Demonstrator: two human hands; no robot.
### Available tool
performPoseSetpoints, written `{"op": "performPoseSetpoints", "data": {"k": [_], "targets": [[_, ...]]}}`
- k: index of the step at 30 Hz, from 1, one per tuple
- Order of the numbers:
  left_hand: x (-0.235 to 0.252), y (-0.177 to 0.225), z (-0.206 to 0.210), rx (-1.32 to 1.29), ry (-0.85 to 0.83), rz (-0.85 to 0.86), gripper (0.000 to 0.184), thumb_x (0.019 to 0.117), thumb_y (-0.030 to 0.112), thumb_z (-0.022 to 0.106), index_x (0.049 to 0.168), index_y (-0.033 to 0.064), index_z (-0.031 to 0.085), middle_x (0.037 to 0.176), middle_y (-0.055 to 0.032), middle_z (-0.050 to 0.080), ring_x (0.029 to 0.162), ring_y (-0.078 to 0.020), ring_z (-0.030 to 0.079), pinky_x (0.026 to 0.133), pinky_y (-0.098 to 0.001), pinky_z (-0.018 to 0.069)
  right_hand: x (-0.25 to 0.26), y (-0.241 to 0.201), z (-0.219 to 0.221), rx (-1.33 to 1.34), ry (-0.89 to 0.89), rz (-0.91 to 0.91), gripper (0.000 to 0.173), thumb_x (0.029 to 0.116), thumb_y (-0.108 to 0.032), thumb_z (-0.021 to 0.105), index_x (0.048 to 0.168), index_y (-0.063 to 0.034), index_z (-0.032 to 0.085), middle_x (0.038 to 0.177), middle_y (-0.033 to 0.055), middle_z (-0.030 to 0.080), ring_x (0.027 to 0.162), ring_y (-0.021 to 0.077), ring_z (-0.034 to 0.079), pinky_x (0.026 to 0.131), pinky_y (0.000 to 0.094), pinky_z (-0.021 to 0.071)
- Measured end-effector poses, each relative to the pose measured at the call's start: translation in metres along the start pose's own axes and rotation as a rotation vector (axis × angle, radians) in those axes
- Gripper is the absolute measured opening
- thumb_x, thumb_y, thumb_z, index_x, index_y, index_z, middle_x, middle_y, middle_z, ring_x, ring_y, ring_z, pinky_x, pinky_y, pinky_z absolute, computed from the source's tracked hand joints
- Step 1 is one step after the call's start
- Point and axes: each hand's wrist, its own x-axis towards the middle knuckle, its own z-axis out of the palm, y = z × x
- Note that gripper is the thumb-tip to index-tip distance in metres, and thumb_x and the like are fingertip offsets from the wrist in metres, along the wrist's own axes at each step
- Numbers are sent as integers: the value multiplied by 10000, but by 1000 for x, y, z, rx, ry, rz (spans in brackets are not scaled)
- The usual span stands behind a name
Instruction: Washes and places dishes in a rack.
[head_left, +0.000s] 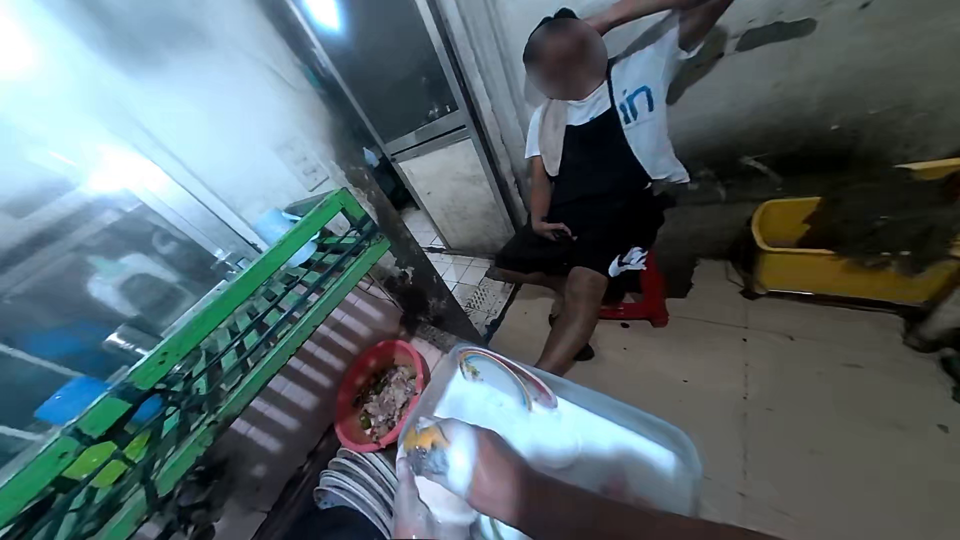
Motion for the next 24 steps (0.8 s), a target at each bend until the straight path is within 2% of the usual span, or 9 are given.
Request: {"op": "performPoseSetpoints", "data": {"k": [4,6,9,12,15,18,20,22,24], "targets": [[13,26,-10,-185,-110,-8,458,1112,374,241,1206,84,582,1020,-101,731,944,-232,733,795,-467,627,6,32,7,73,107,-72,417,937,-311,695,1239,-24,686,1192,164,710,1148,255,668,1039,435,511],[6,27,-11,-152,-124,-46,444,1114,338,227,1191,94,589,1012,-82,740,942,-209,737,809,-445,628,19,33,-13,56,90,-62,424,904,-267,722,1205,30,685,1234,213,672,1207,306,617,1096,451,453],[-3,16,-8,-14,-98,-76,415,1121,268,227,1177,76,590,970,-60,741,905,-160,735,805,-391,631,28,16,-31,-50,-15,-75,382,949,-245,673,1202,41,666,1254,236,647,1232,348,595,1099,498,445],[0,11,-9,35,-58,-74,403,1123,258,240,1153,62,592,936,-54,734,874,-152,732,780,-376,630,11,4,-16,-157,-35,-241,335,968,-231,642,1165,35,694,1213,241,676,1202,366,625,1077,494,473],[6,16,-16,-6,-81,-52,426,1121,252,231,1172,56,605,972,-65,745,909,-159,735,812,-384,628,6,23,-19,-200,-176,-418,256,950,-185,668,1067,39,712,1113,246,697,1121,394,651,1005,541,505],[3,20,-17,19,-23,-42,385,1117,230,273,1160,50,610,962,-74,740,900,-161,733,813,-388,627,21,30,-51,-292,-342,-208,337,960,-269,672,1063,51,698,1139,262,670,1144,432,619,986,627,477],[1,14,-13,132,22,24,354,1112,207,315,1131,17,612,932,-70,729,875,-146,726,808,-369,624,22,25,-58,-151,-175,-89,423,945,-308,701,1147,62,668,1173,260,667,1157,392,628,1024,577,473],[-6,5,-4,358,74,145,314,1092,146,351,1105,-36,606,909,-79,699,845,-121,705,795,-327,611,10,13,-40,29,-13,-146,446,919,-281,734,1251,7,656,1211,197,684,1167,298,645,1053,484,494],[-16,-4,3,746,54,331,270,1014,0,390,1085,-151,601,943,-170,661,865,-149,656,826,-304,557,0,0,-17,20,43,-254,451,904,-269,726,1272,-15,667,1234,184,696,1189,296,654,1060,488,503]]}}
